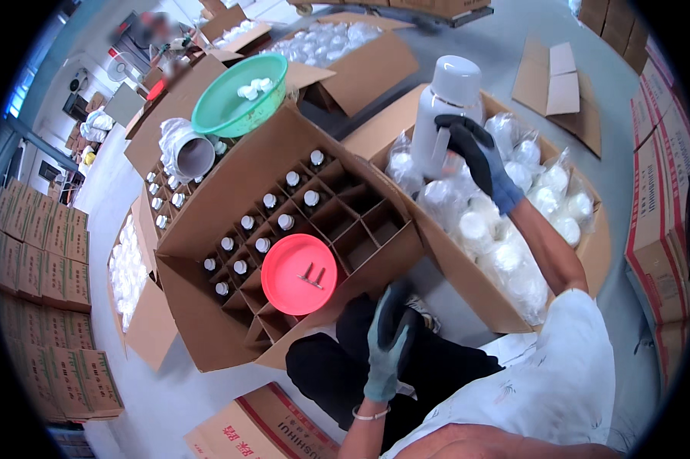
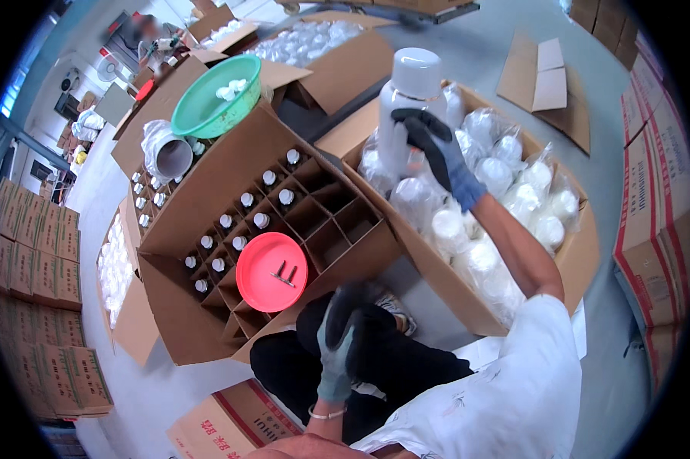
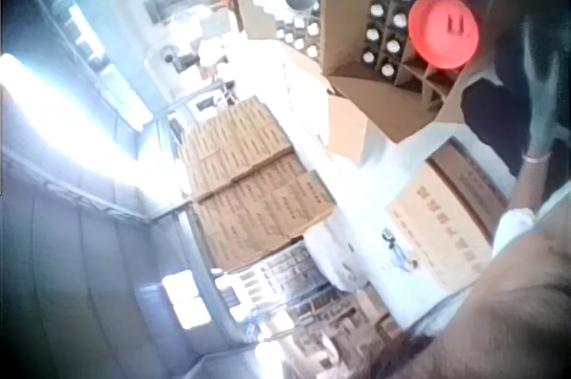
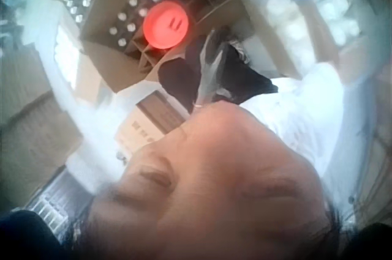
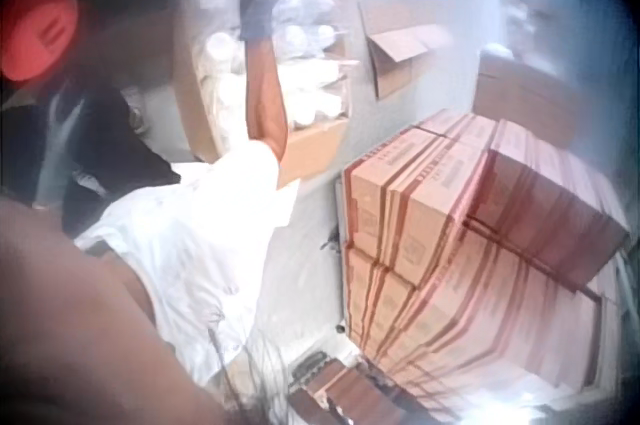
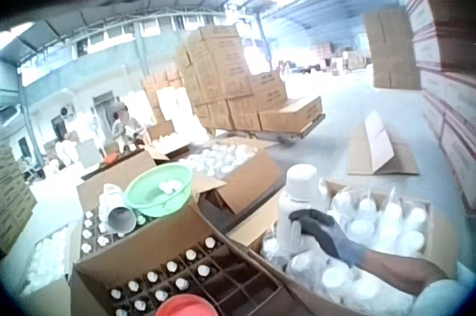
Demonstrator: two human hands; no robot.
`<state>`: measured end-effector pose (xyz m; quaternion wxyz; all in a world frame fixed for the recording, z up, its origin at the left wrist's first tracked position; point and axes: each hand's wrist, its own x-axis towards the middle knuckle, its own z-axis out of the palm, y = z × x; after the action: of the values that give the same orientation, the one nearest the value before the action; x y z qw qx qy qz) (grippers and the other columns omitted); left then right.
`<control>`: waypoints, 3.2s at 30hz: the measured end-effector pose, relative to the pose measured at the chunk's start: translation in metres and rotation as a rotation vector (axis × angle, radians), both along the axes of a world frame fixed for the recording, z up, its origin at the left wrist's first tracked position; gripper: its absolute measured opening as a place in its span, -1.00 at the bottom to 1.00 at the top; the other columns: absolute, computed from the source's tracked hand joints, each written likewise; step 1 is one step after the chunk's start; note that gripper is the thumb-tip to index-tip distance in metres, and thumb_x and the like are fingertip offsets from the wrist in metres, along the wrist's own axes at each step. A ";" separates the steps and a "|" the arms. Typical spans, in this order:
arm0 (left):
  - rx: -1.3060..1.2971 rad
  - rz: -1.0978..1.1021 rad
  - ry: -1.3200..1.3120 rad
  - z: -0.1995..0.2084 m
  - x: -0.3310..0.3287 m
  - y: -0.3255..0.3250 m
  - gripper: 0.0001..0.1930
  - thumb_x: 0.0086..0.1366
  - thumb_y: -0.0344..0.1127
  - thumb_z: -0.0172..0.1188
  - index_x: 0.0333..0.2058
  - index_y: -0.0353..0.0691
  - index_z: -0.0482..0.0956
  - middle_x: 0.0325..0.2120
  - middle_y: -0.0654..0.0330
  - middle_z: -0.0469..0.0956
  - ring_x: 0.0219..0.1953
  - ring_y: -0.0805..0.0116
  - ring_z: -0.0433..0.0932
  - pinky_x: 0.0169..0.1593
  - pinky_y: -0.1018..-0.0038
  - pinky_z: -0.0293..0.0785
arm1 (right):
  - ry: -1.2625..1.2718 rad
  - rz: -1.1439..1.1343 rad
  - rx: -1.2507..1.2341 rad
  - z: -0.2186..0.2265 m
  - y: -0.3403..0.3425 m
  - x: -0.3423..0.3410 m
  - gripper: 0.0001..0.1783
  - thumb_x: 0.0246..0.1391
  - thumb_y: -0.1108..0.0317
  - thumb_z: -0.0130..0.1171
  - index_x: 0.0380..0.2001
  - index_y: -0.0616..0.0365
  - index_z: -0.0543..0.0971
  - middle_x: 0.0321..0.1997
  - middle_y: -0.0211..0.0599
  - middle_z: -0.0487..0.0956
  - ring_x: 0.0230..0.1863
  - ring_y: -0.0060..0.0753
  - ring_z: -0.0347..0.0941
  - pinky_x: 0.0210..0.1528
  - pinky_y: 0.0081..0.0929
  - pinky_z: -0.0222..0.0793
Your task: The person assembles insulated flasks by placing glass liners into outer plastic housings and securing them with threaded bottom caps.
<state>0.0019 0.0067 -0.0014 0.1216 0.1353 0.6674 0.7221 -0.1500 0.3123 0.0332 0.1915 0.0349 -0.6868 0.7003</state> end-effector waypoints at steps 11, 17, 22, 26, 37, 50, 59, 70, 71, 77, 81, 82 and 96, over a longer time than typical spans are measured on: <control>-0.148 0.407 0.448 0.095 0.052 -0.011 -0.62 0.22 -0.46 0.13 0.03 -0.44 0.47 -0.03 -0.02 0.53 0.03 0.23 0.50 0.11 0.36 0.37 | 0.511 -0.198 1.072 0.164 -0.074 0.217 -0.31 -0.16 0.21 0.39 0.10 0.14 0.46 0.03 0.03 0.47 -0.02 0.03 0.46 0.01 -0.24 0.41; -0.171 0.391 0.299 0.032 0.129 -0.071 -0.56 0.22 -0.30 0.18 0.04 -0.39 0.44 -0.11 -0.01 0.55 -0.13 0.13 0.55 -0.03 0.32 0.45 | -0.058 0.598 0.453 0.084 -0.105 0.193 -0.22 -0.05 0.18 0.40 0.22 0.13 0.34 0.17 -0.09 0.41 0.18 -0.25 0.34 0.21 -0.34 0.29; -0.141 0.296 0.102 -0.005 0.137 -0.074 -0.55 0.24 -0.31 0.16 0.07 -0.37 0.40 -0.05 0.01 0.50 -0.07 0.15 0.50 0.03 0.31 0.39 | 0.024 1.218 0.184 0.072 -0.133 0.202 -0.21 -0.08 0.28 0.43 0.24 0.14 0.33 0.26 -0.26 0.36 0.27 -0.41 0.22 0.32 -0.38 0.11; -0.137 0.268 0.100 -0.012 0.137 -0.074 -0.53 0.25 -0.32 0.15 0.10 -0.36 0.37 -0.01 0.03 0.46 -0.03 0.17 0.46 0.08 0.30 0.34 | -0.206 1.026 -0.525 0.026 -0.103 0.189 -0.21 0.01 0.28 0.32 0.29 0.12 0.23 0.25 -0.26 0.35 0.25 -0.36 0.25 0.31 -0.33 0.14; -0.157 0.366 0.100 -0.025 0.141 -0.098 -0.49 0.29 -0.34 0.13 0.19 -0.31 0.28 0.12 0.07 0.34 0.10 0.23 0.34 0.21 0.29 0.22 | -0.253 -0.204 1.187 -0.120 -0.009 0.167 -0.39 0.01 -0.10 0.18 0.08 -0.03 0.48 0.19 -0.08 0.33 0.08 0.07 0.35 0.15 -0.07 0.26; -0.218 0.424 0.168 -0.008 0.139 -0.122 -0.61 0.41 -0.34 -0.04 0.16 -0.34 0.36 0.12 0.07 0.42 0.16 0.24 0.37 0.27 0.37 0.23 | 0.197 0.814 0.335 0.022 -0.165 0.157 -0.43 -0.13 0.15 0.41 -0.05 0.20 0.55 -0.12 -0.24 0.53 -0.09 -0.28 0.48 -0.03 -0.32 0.44; -0.018 0.357 0.059 0.009 0.142 -0.123 -0.56 0.41 -0.33 -0.08 0.20 -0.40 0.28 0.16 0.04 0.35 0.20 0.27 0.33 0.30 0.41 0.17 | 0.355 0.893 0.710 -0.003 -0.193 0.201 -0.51 -0.17 0.02 0.36 -0.15 0.00 0.61 0.04 -0.21 0.48 0.12 -0.01 0.32 0.21 -0.07 0.15; 0.112 0.469 0.025 -0.037 0.177 -0.140 -0.56 0.39 -0.20 -0.05 0.15 -0.30 0.36 0.13 0.05 0.38 0.22 0.25 0.29 0.33 0.36 0.12 | -0.125 0.917 0.299 -0.012 -0.141 0.177 -0.62 -0.05 0.30 0.32 -0.12 0.18 0.61 0.05 -0.11 0.48 0.17 -0.14 0.33 0.27 -0.20 0.15; 0.371 0.355 0.090 -0.017 0.169 -0.148 -0.59 0.39 -0.23 -0.05 0.13 -0.31 0.37 0.14 0.05 0.38 0.23 0.25 0.27 0.33 0.36 0.11 | -0.094 0.587 0.625 -0.008 -0.138 0.173 -0.63 -0.06 0.32 0.32 -0.12 0.15 0.62 0.00 -0.12 0.50 0.13 -0.15 0.36 0.24 -0.20 0.20; -0.123 0.316 0.171 -0.019 0.154 -0.152 -0.58 0.27 -0.36 0.10 0.09 -0.34 0.37 0.00 -0.02 0.45 0.08 0.16 0.43 0.30 0.30 0.18 | 0.074 0.891 0.537 -0.015 -0.155 0.173 -0.54 -0.10 0.36 0.37 -0.05 0.12 0.58 0.06 -0.18 0.50 0.10 -0.14 0.40 0.20 -0.27 0.26; 0.016 0.678 -0.064 -0.016 0.163 -0.141 -0.64 0.42 -0.26 -0.13 0.06 -0.33 0.43 0.02 0.03 0.47 0.07 0.16 0.47 0.27 0.27 0.23 | -0.131 0.846 0.452 0.001 -0.164 0.175 -0.53 -0.06 0.35 0.36 -0.02 0.17 0.55 0.11 -0.19 0.46 0.12 -0.24 0.39 0.20 -0.34 0.29; -0.058 0.661 -0.253 -0.025 0.167 -0.144 -0.62 0.42 -0.25 -0.12 0.11 -0.31 0.41 0.03 0.03 0.47 0.07 0.17 0.46 0.27 0.29 0.22 | -0.098 0.993 0.332 0.012 -0.185 0.188 -0.52 -0.06 0.34 0.37 -0.02 0.18 0.55 0.11 -0.18 0.46 0.13 -0.26 0.38 0.21 -0.33 0.29; -0.034 0.209 0.090 0.063 0.044 -0.122 -0.35 0.26 -0.23 0.09 0.27 -0.38 0.17 0.19 0.05 0.33 0.23 0.27 0.30 0.29 0.38 0.16 | -0.106 0.703 0.179 0.005 -0.254 0.096 -0.57 0.20 0.22 0.11 0.06 0.25 0.46 -0.01 -0.16 0.54 0.01 -0.41 0.45 0.11 -0.45 0.32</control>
<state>0.0459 -0.1157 0.0615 0.0179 0.0954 0.6949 0.7125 -0.0537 0.0585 0.0378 -0.1003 0.2491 -0.7003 0.6614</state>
